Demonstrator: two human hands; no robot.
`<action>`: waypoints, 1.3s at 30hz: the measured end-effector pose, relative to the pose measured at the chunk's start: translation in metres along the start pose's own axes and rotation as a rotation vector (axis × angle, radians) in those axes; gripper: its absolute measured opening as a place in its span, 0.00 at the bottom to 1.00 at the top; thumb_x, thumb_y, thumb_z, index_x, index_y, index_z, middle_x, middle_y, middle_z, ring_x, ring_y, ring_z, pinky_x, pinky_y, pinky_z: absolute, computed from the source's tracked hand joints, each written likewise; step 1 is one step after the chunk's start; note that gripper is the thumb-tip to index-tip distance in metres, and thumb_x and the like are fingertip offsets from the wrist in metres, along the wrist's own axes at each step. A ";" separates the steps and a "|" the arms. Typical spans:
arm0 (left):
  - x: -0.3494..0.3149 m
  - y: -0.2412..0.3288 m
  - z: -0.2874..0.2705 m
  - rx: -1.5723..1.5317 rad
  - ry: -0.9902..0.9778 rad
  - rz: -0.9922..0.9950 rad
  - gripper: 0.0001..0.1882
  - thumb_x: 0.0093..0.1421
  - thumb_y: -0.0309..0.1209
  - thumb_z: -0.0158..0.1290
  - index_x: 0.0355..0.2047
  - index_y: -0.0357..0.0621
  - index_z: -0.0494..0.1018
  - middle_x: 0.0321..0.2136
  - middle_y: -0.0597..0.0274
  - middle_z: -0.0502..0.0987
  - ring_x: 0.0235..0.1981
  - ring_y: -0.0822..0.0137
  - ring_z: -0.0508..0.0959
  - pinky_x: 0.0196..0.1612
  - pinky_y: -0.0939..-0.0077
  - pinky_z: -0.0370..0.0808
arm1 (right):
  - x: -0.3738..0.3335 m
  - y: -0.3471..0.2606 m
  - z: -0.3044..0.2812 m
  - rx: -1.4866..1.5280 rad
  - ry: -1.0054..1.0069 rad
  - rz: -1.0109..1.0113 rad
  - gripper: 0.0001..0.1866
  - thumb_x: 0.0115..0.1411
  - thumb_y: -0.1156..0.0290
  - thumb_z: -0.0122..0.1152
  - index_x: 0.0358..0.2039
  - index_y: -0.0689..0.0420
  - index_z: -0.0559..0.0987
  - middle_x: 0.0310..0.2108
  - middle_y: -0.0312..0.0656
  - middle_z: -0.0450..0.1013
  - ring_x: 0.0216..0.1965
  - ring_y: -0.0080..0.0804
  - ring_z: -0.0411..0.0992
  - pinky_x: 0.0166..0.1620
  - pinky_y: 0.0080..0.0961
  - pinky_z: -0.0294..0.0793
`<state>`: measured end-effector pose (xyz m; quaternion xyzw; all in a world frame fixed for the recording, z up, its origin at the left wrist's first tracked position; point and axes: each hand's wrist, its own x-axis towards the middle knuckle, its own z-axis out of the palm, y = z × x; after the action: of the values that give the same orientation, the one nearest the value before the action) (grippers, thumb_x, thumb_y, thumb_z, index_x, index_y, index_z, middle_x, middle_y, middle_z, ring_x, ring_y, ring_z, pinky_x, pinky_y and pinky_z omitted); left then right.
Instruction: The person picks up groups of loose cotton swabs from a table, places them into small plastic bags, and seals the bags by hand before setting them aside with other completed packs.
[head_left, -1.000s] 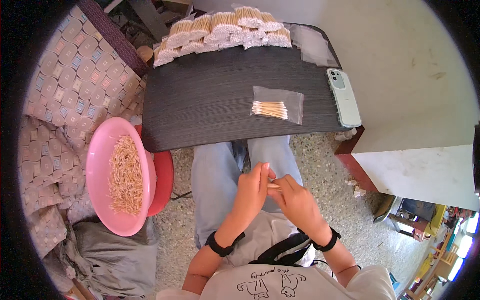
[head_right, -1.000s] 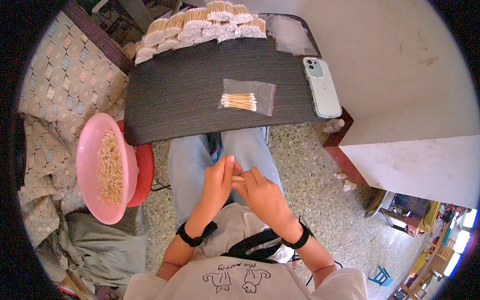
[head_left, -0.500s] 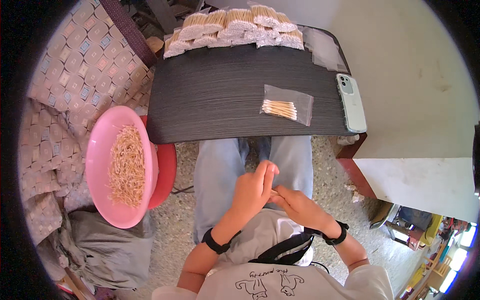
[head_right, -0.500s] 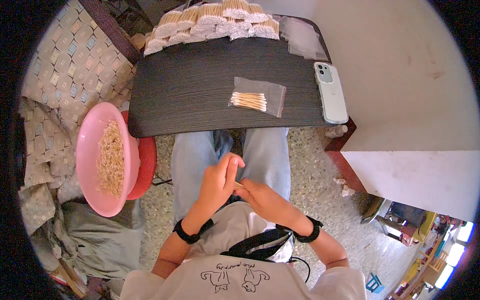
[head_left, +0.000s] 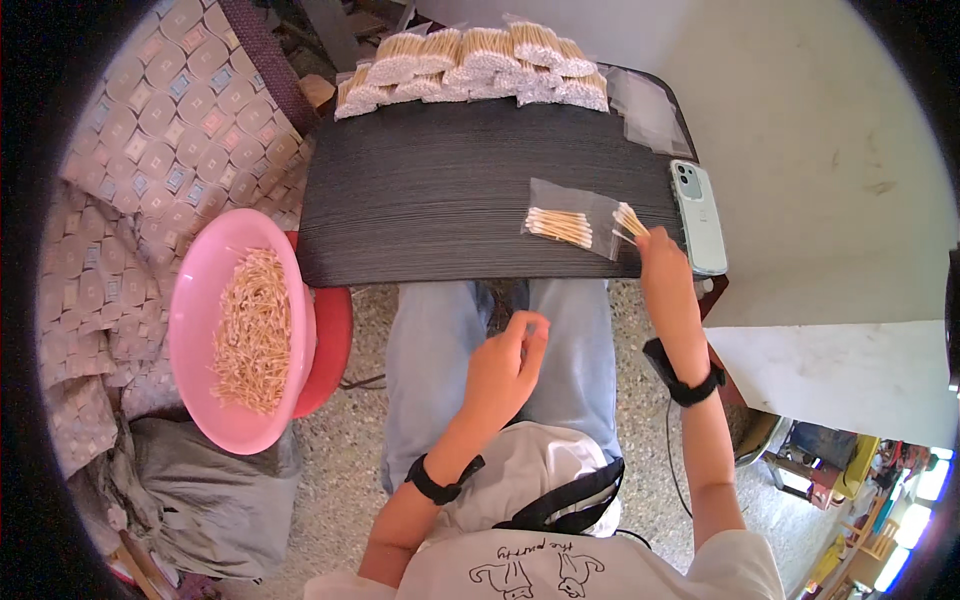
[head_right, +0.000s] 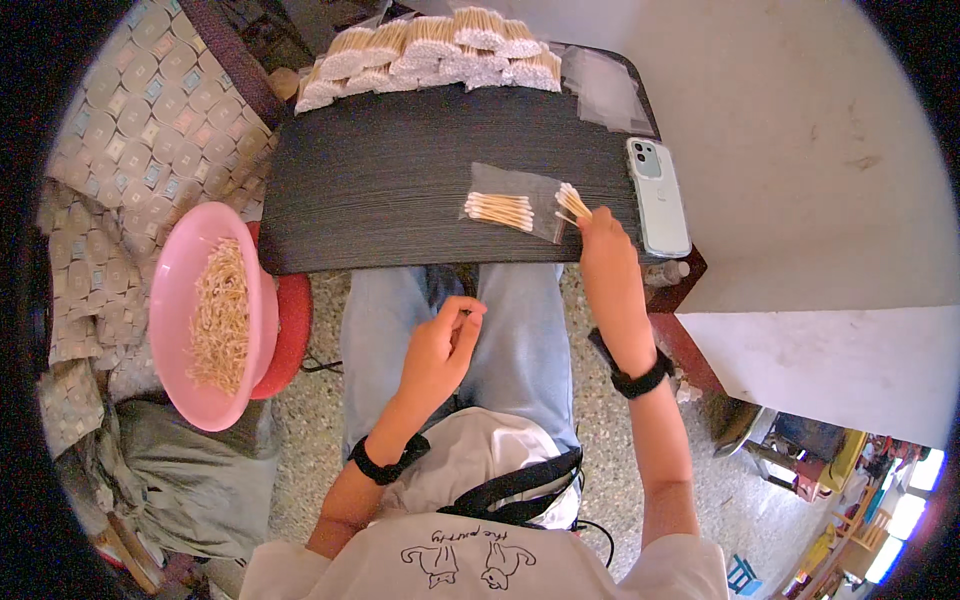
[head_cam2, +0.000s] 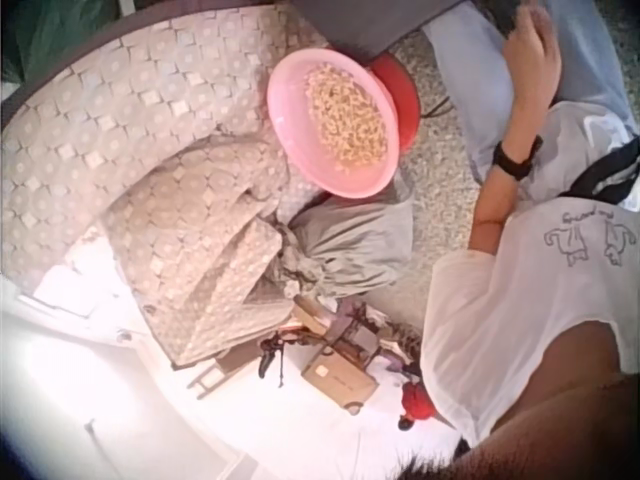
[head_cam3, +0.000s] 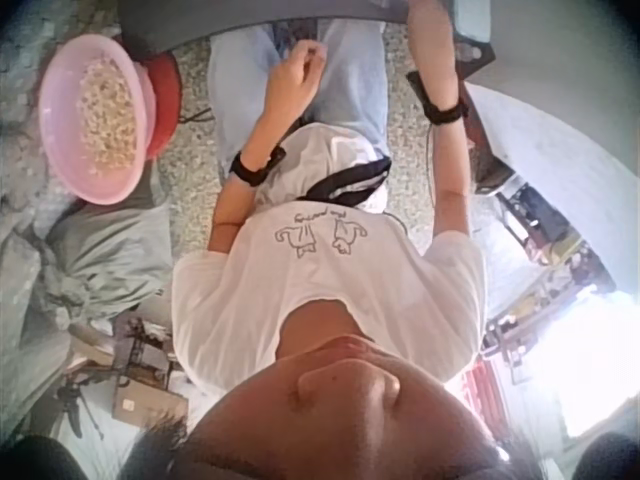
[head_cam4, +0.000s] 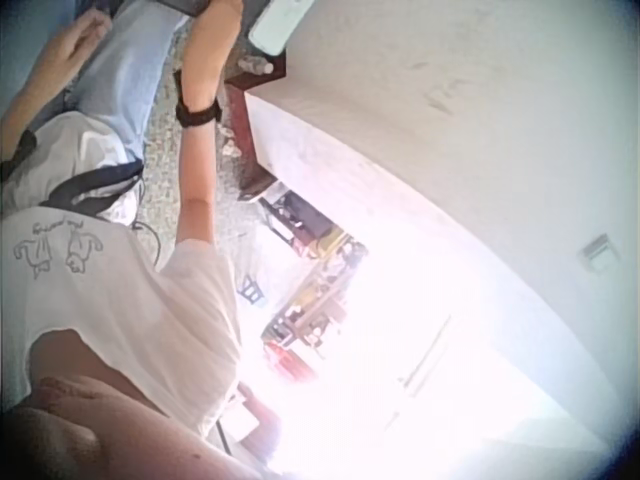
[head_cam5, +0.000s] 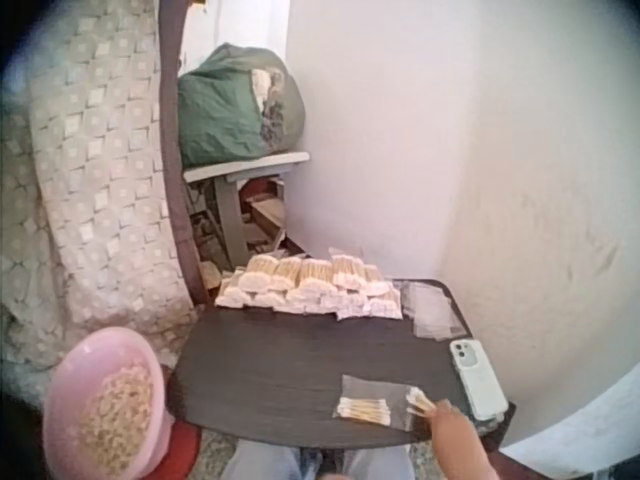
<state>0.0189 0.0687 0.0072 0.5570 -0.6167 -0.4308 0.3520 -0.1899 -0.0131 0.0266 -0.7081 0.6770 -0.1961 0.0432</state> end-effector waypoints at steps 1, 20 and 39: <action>0.000 -0.003 0.000 -0.014 0.009 0.020 0.08 0.64 0.33 0.45 0.36 0.40 0.68 0.13 0.64 0.67 0.12 0.75 0.61 0.18 0.78 0.58 | 0.000 -0.001 0.004 -0.001 0.002 0.000 0.08 0.64 0.70 0.43 0.31 0.63 0.65 0.25 0.56 0.69 0.29 0.55 0.70 0.29 0.42 0.70; 0.054 0.031 0.010 0.218 0.154 0.591 0.32 0.51 0.25 0.57 0.56 0.42 0.59 0.44 0.52 0.67 0.40 0.54 0.70 0.45 0.66 0.69 | -0.040 -0.028 -0.015 0.426 -0.216 -0.033 0.12 0.65 0.67 0.42 0.30 0.63 0.66 0.26 0.52 0.70 0.26 0.49 0.70 0.27 0.38 0.67; 0.050 0.020 0.001 -0.319 -0.210 0.303 0.09 0.53 0.23 0.57 0.36 0.41 0.79 0.30 0.61 0.76 0.23 0.75 0.74 0.25 0.83 0.69 | -0.071 -0.031 -0.025 0.327 -0.236 -0.223 0.09 0.60 0.70 0.52 0.39 0.59 0.69 0.25 0.54 0.71 0.27 0.54 0.71 0.24 0.43 0.68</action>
<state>0.0042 0.0190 0.0228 0.3476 -0.6505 -0.5208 0.4300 -0.1694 0.0636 0.0442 -0.7800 0.5441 -0.2226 0.2145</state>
